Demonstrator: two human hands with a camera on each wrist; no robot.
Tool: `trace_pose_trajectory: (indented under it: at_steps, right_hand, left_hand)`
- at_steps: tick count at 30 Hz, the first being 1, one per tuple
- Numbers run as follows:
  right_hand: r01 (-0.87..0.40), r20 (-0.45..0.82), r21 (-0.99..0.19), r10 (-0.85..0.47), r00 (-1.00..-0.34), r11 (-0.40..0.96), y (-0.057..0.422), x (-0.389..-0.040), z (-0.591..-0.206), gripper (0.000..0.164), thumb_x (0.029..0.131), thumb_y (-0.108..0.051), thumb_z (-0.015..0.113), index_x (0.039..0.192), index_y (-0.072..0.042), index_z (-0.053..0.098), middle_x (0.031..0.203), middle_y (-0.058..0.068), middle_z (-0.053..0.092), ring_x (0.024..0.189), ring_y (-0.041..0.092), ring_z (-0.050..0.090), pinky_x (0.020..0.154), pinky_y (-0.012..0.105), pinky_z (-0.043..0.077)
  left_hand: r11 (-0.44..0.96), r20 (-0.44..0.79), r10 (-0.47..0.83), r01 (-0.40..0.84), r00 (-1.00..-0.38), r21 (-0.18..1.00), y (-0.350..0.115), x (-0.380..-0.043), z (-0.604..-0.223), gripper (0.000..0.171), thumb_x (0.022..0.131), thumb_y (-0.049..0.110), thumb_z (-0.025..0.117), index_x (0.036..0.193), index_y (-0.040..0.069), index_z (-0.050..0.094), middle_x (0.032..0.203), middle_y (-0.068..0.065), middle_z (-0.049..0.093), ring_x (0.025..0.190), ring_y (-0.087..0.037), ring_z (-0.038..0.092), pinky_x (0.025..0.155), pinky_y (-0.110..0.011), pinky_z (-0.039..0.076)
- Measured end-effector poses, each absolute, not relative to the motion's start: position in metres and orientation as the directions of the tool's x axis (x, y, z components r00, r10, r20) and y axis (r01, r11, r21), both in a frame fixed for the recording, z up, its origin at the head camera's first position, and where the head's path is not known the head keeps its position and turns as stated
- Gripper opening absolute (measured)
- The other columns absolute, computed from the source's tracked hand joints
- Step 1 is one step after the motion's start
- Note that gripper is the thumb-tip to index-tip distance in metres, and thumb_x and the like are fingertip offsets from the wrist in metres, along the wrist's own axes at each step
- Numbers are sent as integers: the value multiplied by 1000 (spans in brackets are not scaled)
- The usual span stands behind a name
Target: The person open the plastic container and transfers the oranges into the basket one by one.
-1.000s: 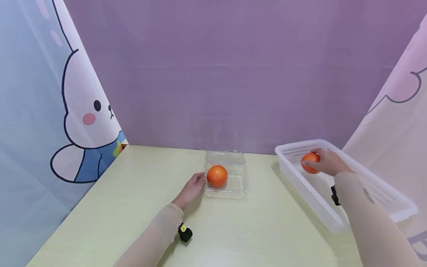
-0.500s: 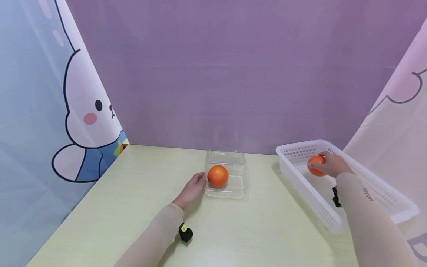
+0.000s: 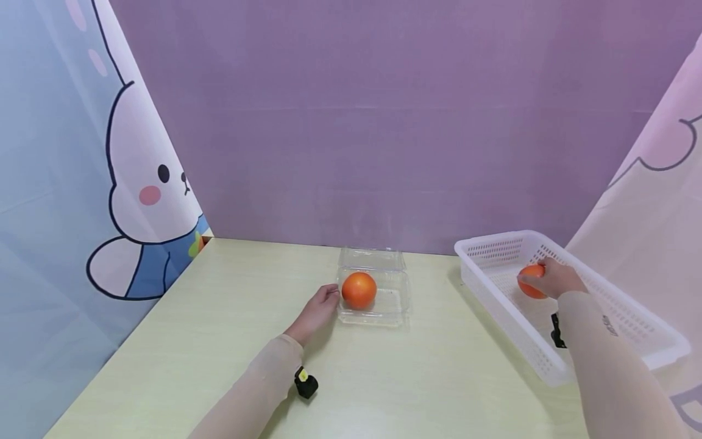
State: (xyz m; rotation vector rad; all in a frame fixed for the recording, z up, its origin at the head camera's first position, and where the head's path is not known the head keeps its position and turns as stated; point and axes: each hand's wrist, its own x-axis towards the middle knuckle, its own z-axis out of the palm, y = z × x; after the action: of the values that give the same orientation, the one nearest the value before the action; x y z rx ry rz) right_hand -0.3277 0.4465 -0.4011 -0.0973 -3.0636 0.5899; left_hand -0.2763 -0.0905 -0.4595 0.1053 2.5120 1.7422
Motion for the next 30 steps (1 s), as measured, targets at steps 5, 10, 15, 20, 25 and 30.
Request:
trace_pose_trajectory:
  at_steps: [5,10,15,20,25,30]
  right_hand:
    - [85,4,-381,94,-996,921,449,-327,-402,72,86,-49,70,116,12,46,98,28,58,82,38,56,63,39,48]
    - [105,-23,-387,105,-994,916,451,-324,-401,77,87,-50,69,119,15,43,101,31,57,84,40,56,64,40,49]
    - [111,-32,-398,107,-994,911,452,-320,-402,74,86,-47,71,118,15,46,103,31,58,85,39,55,68,44,49]
    - [130,-62,-386,115,-991,913,455,-319,-407,77,87,-48,70,120,16,42,105,34,55,89,42,52,74,51,48]
    - [132,-60,-384,118,-991,914,457,-320,-411,80,87,-48,70,122,17,40,106,34,54,90,43,51,75,51,48]
    - [166,-74,-417,149,-986,894,455,-319,-411,80,85,-49,71,121,16,41,104,30,54,89,41,50,72,45,46]
  left_hand:
    - [360,-28,104,11,-994,933,-90,-278,-460,48,107,25,42,146,-2,42,150,-22,44,141,-38,37,117,-53,27]
    - [355,-32,105,8,-994,935,-90,-277,-460,48,107,26,42,147,-2,42,151,-21,43,142,-38,36,117,-53,27]
    - [344,-29,107,9,-994,939,-90,-275,-457,49,107,27,41,147,-2,41,151,-22,43,142,-39,36,117,-54,27]
    - [361,-14,108,27,-994,932,-89,-273,-456,50,107,27,40,146,-5,41,149,-24,44,140,-41,37,116,-55,29]
    - [355,-33,109,7,-994,935,-89,-275,-457,49,108,26,41,147,-3,40,151,-22,43,142,-39,35,117,-54,27]
    - [357,-33,107,7,-994,934,-89,-277,-458,48,107,25,42,147,-3,41,151,-22,43,141,-39,36,116,-54,28]
